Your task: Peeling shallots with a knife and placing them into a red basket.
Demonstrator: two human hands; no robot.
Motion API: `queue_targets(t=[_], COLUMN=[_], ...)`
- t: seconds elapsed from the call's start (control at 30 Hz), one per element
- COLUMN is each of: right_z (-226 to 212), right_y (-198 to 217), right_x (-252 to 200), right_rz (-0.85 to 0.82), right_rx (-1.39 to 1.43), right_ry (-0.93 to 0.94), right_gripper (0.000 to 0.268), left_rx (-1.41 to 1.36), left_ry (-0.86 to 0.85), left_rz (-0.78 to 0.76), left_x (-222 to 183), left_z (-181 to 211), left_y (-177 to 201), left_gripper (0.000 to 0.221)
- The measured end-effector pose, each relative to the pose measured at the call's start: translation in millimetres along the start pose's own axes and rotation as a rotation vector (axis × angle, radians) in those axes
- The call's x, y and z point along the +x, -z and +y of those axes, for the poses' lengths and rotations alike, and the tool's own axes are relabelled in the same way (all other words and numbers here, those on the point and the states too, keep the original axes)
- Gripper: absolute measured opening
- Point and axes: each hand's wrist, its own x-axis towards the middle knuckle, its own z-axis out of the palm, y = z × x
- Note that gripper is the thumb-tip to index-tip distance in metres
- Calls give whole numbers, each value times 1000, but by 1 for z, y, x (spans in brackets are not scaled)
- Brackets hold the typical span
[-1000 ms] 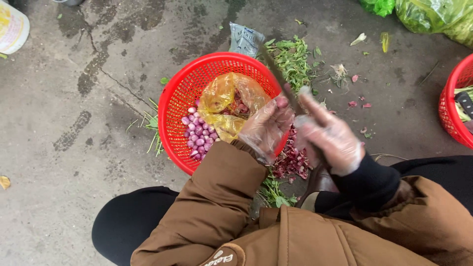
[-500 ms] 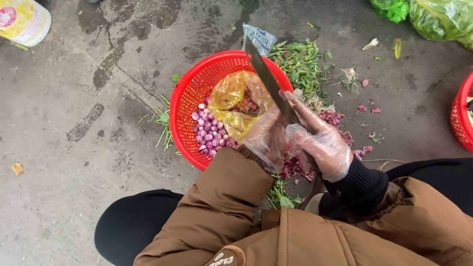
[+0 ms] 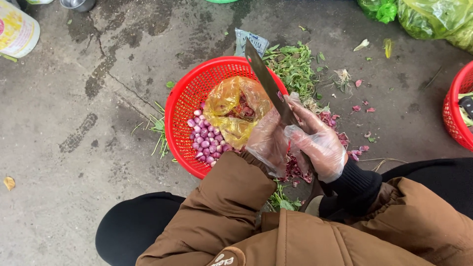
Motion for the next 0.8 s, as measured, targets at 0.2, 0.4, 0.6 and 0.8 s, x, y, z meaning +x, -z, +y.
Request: queue_targets(t=[0.2,0.4,0.6,0.8], right_z=[-8,-7,-10,-25], right_y=[-8,-2,1,-5], right_x=[1,4,-2,3], right_rz=[55,-32,-44,71], right_rx=[-45,130,153,-295], right_ry=[-15,-60,-25,64], right_gripper=[50,49,51,58], left_rx=[11,20,266,516], left_ry=[-23,248,115,102], left_rz=[22,-136,-69,89], left_x=[-9,43,49,-3], left_z=[8,-4,-15,25], left_y=[-13,67,66,-12], left_gripper=[26,24,53,35])
